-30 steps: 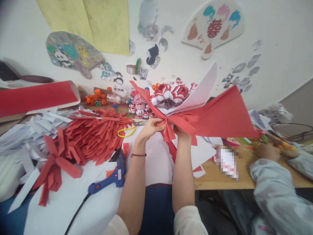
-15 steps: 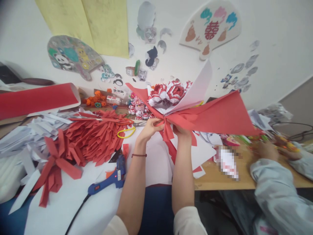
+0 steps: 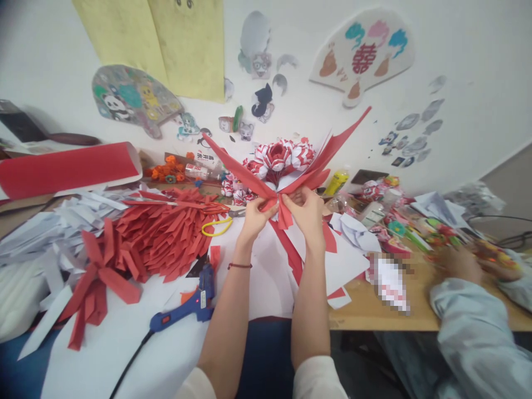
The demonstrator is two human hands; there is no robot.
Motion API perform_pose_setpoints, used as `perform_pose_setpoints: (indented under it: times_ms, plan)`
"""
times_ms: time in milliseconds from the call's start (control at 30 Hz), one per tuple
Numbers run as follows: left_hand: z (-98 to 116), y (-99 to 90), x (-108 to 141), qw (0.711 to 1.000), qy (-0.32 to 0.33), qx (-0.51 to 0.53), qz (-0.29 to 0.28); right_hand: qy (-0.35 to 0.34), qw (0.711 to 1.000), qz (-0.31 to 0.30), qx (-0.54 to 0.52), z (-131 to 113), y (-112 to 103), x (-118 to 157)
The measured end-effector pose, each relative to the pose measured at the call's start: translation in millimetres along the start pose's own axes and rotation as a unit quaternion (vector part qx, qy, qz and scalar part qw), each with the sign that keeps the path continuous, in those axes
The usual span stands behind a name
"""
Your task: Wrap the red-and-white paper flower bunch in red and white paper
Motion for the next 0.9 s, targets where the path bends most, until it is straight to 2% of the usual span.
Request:
perform_pose_setpoints:
  times_ms: [167, 400, 500, 600, 700, 800, 900]
  plan:
    - [-3.6, -3.7, -1.4, 0.998, 0.01, -0.062, -0.004, -0.045, 0.997, -0.009, 0.059, -8.6, 3.4, 0.6]
    - [-0.5, -6.6, -1.1, 0.997, 0.012, -0.076, 0.017, -0.029, 0.999, -0.03, -0.009, 0.7, 9.0, 4.5]
    - [1.1, -6.3, -0.2, 0.997, 0.01, -0.064, 0.036, 0.003, 0.998, -0.022, -0.064, 0.9, 7.5, 5.9]
    - [1.5, -7.2, 0.1, 0.997, 0.006, -0.053, 0.047, 0.073, 0.985, -0.042, -0.149, 7.3, 11.1, 7.8]
    - [1.4, -9.4, -0.3, 0.998, 0.003, -0.045, 0.044, 0.132, 0.965, -0.125, -0.19, 14.4, 26.1, 13.1]
    - [0.4, -10.4, -0.3, 0.999, -0.005, -0.035, 0.032, 0.153, 0.945, -0.182, -0.225, 17.2, 39.5, 17.5]
    - [-1.6, -8.7, 0.3, 0.999, -0.021, -0.017, 0.024, 0.186, 0.938, -0.161, -0.245, 23.7, 44.2, 17.9]
Point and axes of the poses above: each hand's wrist, its own x-axis away from the middle knuckle, its own y-axis out of the palm, z = x × y, the point moved 7 cm from there along -x, towards the middle knuckle, and after that the axes turned 12 degrees about z, right-handed, at the moved point
